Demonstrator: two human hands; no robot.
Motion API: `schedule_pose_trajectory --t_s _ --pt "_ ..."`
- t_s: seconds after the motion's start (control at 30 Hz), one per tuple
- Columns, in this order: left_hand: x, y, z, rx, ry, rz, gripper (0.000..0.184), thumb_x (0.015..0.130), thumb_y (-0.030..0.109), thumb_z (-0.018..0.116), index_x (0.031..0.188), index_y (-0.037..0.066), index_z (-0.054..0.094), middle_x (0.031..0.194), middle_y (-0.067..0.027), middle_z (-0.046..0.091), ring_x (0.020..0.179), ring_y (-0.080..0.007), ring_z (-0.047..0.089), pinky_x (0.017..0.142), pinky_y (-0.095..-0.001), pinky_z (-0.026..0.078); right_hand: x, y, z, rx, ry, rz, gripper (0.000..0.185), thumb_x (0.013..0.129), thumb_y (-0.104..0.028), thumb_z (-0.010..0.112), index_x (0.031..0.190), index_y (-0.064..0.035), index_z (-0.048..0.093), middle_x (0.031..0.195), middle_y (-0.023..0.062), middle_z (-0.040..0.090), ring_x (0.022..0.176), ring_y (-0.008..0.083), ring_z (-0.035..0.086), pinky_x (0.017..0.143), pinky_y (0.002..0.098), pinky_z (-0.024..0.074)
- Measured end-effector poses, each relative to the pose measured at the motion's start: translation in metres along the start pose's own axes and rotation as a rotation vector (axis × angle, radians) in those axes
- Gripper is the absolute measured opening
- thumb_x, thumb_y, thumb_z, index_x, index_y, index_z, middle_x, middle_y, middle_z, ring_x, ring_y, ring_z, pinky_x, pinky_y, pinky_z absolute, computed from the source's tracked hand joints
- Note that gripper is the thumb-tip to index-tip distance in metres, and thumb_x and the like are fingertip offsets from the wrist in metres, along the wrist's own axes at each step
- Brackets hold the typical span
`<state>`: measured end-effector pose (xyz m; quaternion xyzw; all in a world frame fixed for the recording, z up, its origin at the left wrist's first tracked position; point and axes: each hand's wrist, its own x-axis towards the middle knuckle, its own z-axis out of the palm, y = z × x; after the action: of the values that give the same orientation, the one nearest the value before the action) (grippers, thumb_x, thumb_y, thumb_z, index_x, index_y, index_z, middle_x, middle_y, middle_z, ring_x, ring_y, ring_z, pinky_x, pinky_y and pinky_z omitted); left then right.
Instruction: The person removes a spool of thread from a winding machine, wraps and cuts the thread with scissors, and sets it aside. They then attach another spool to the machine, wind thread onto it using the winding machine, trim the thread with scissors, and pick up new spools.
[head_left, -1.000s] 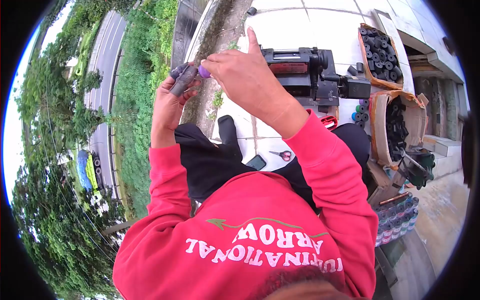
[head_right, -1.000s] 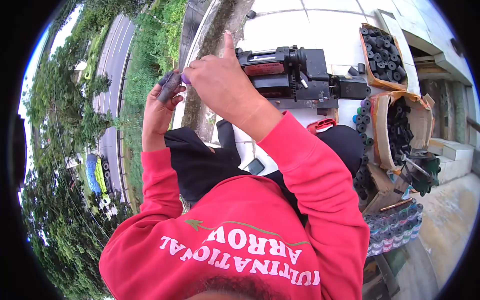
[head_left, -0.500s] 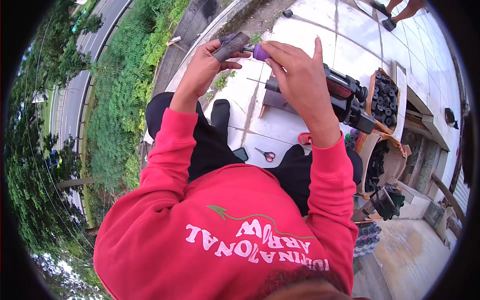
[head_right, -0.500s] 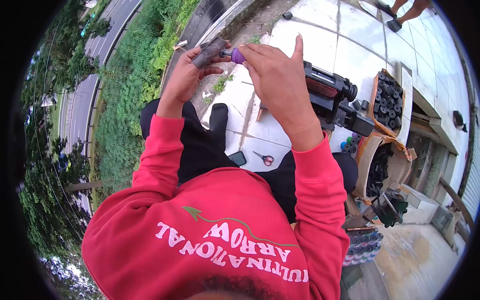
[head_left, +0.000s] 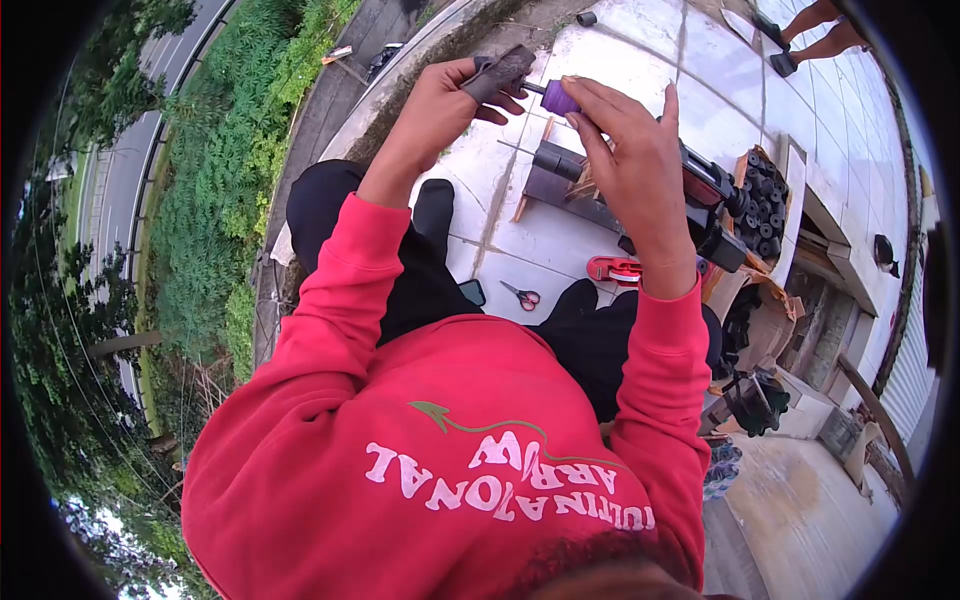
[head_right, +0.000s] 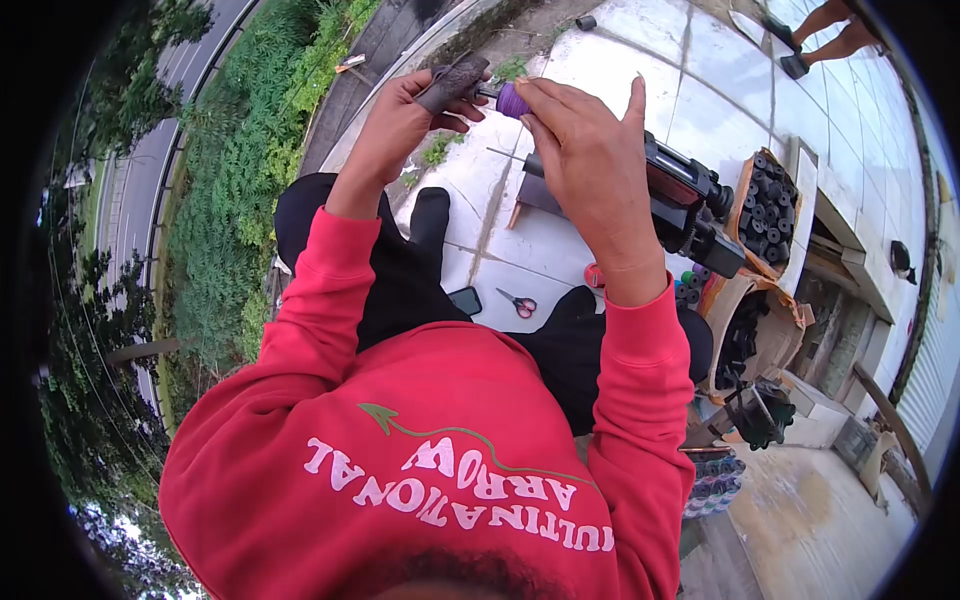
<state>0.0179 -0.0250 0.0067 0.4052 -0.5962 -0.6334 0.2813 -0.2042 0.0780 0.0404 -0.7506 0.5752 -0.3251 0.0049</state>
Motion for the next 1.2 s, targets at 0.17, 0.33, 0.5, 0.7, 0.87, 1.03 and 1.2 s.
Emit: schedule_pose_trajectory --t_s 0.17,0.33,0.5,0.7,0.87,1.03,1.2 --pt "-0.003 0.006 0.010 -0.122 0.037 0.123 0.026 0.102 0.008 0.062 0.126 0.001 0.070 0.112 -0.0137 0.076 0.099 -0.0178 0.075 0.082 -0.0291 0.061 -0.001 0.000 0.000 0.001 0.002 0.002 0.030 0.099 -0.017 0.067 0.128 -0.0165 0.072 0.122 0.0006 0.074 0.113 0.0195 0.068 0.121 0.0674 0.0175" --pt "0.001 0.006 0.007 -0.165 0.033 0.017 0.025 0.101 0.007 0.064 0.125 0.001 0.071 0.110 -0.0120 0.076 0.098 -0.0180 0.075 0.082 -0.0287 0.062 0.001 -0.002 0.000 0.001 -0.003 0.006 0.030 0.098 -0.017 0.067 0.128 -0.0168 0.072 0.122 0.0005 0.074 0.114 0.0197 0.067 0.121 0.0679 0.0173" --pt "0.003 0.006 0.013 -0.122 0.126 0.068 0.022 0.099 0.008 0.067 0.118 -0.003 0.072 0.101 -0.0126 0.077 0.089 -0.0191 0.076 0.079 -0.0300 0.063 0.000 -0.001 0.001 0.009 0.007 0.005 0.030 0.099 -0.017 0.067 0.128 -0.0172 0.072 0.123 0.0001 0.074 0.114 0.0201 0.068 0.121 0.0678 0.0179" --pt "0.008 0.012 0.019 0.018 0.185 -0.004 0.020 0.100 0.004 0.059 0.109 -0.005 0.074 0.089 -0.0143 0.076 0.077 -0.0182 0.075 0.073 -0.0306 0.063 -0.003 0.007 0.008 -0.034 0.044 -0.029 0.029 0.099 -0.021 0.067 0.128 -0.0195 0.073 0.122 0.0002 0.075 0.113 0.0197 0.069 0.119 0.0679 0.0214" --pt "0.009 0.006 0.001 -0.351 -0.062 -0.030 0.035 0.100 0.029 0.072 0.125 0.004 0.069 0.107 -0.0065 0.074 0.091 -0.0147 0.072 0.074 -0.0272 0.060 -0.006 0.014 0.011 -0.048 0.038 -0.041 0.033 0.100 -0.024 0.067 0.133 -0.0246 0.070 0.126 -0.0012 0.074 0.111 0.0197 0.070 0.120 0.0661 0.0213" --pt "0.012 0.009 -0.011 -0.087 -0.124 -0.060 0.033 0.102 0.030 0.069 0.122 0.004 0.071 0.104 -0.0055 0.075 0.088 -0.0128 0.072 0.072 -0.0257 0.059 0.009 -0.022 -0.019 0.065 -0.038 0.097 0.025 0.095 -0.010 0.069 0.120 -0.0098 0.074 0.118 0.0076 0.075 0.113 0.0269 0.069 0.118 0.0683 0.0237" --pt "0.013 0.009 0.001 -0.142 -0.216 0.376 0.036 0.104 0.034 0.066 0.117 0.001 0.071 0.094 -0.0101 0.076 0.081 -0.0157 0.074 0.069 -0.0276 0.059 0.009 -0.018 -0.016 0.063 -0.029 0.105 0.024 0.095 -0.011 0.069 0.119 -0.0095 0.074 0.117 0.0074 0.075 0.112 0.0265 0.069 0.118 0.0685 0.0239"
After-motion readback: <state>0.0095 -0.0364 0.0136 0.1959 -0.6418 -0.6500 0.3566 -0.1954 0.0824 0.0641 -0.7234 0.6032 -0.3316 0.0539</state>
